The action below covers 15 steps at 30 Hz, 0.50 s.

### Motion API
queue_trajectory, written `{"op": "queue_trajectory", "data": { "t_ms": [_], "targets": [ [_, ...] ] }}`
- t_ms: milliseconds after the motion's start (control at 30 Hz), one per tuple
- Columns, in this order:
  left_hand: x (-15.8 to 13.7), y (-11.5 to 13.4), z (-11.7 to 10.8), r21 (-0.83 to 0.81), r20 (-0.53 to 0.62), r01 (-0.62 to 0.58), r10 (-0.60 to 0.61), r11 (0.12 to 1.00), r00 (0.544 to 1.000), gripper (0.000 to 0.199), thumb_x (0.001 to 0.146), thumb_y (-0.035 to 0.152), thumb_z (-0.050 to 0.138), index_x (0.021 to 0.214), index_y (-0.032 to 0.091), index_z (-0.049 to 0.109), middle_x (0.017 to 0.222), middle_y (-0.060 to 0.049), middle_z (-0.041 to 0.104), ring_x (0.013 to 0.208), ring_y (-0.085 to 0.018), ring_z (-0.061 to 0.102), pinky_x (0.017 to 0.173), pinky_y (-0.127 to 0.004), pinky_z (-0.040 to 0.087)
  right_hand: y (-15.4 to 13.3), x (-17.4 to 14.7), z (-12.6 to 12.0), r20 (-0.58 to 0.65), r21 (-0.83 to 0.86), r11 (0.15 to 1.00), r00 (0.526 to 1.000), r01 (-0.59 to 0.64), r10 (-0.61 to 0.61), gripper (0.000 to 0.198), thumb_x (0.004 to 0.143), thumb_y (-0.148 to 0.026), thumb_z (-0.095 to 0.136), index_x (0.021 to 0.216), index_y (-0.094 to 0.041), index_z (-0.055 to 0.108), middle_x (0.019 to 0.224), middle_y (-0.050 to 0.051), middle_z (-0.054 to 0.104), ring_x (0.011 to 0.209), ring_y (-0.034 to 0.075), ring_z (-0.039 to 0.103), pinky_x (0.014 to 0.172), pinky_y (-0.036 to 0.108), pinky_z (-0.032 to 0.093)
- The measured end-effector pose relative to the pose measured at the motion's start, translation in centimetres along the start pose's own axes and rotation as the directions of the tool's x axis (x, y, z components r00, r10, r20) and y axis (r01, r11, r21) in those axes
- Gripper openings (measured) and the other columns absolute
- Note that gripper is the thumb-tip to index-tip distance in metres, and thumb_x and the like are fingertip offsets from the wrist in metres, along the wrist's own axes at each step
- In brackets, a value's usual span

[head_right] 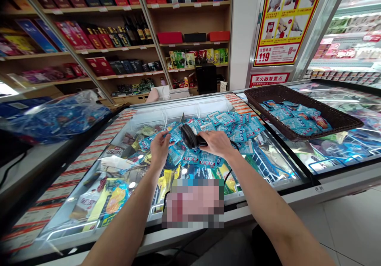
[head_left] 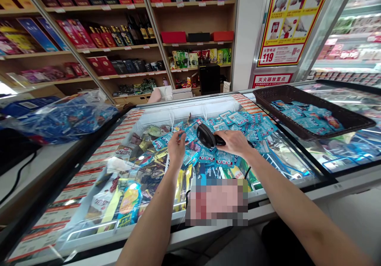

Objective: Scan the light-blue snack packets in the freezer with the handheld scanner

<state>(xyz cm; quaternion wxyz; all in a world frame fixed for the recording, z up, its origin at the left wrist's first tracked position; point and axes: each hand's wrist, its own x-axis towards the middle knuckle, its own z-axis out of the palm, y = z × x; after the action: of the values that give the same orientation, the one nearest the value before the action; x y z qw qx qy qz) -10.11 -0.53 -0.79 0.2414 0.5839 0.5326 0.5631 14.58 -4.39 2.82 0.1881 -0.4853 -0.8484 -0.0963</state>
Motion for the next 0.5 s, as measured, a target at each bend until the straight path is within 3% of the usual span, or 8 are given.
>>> {"op": "queue_trajectory", "data": {
  "t_ms": [500],
  "targets": [
    [-0.01, -0.18, 0.41, -0.023, -0.020, -0.028, 0.028, 0.999, 0.999, 0.033, 0.078, 0.044, 0.054, 0.100, 0.020, 0.060, 0.068, 0.002, 0.051, 0.056, -0.008, 0.050, 0.064, -0.032, 0.057, 0.24, 0.08, 0.43, -0.020, 0.007, 0.999, 0.999, 0.037, -0.037, 0.044, 0.083, -0.047, 0.052, 0.120, -0.024, 0.052, 0.098, 0.006, 0.068, 0.087, 0.020, 0.063, 0.069, 0.027, 0.040]
  ]
}}
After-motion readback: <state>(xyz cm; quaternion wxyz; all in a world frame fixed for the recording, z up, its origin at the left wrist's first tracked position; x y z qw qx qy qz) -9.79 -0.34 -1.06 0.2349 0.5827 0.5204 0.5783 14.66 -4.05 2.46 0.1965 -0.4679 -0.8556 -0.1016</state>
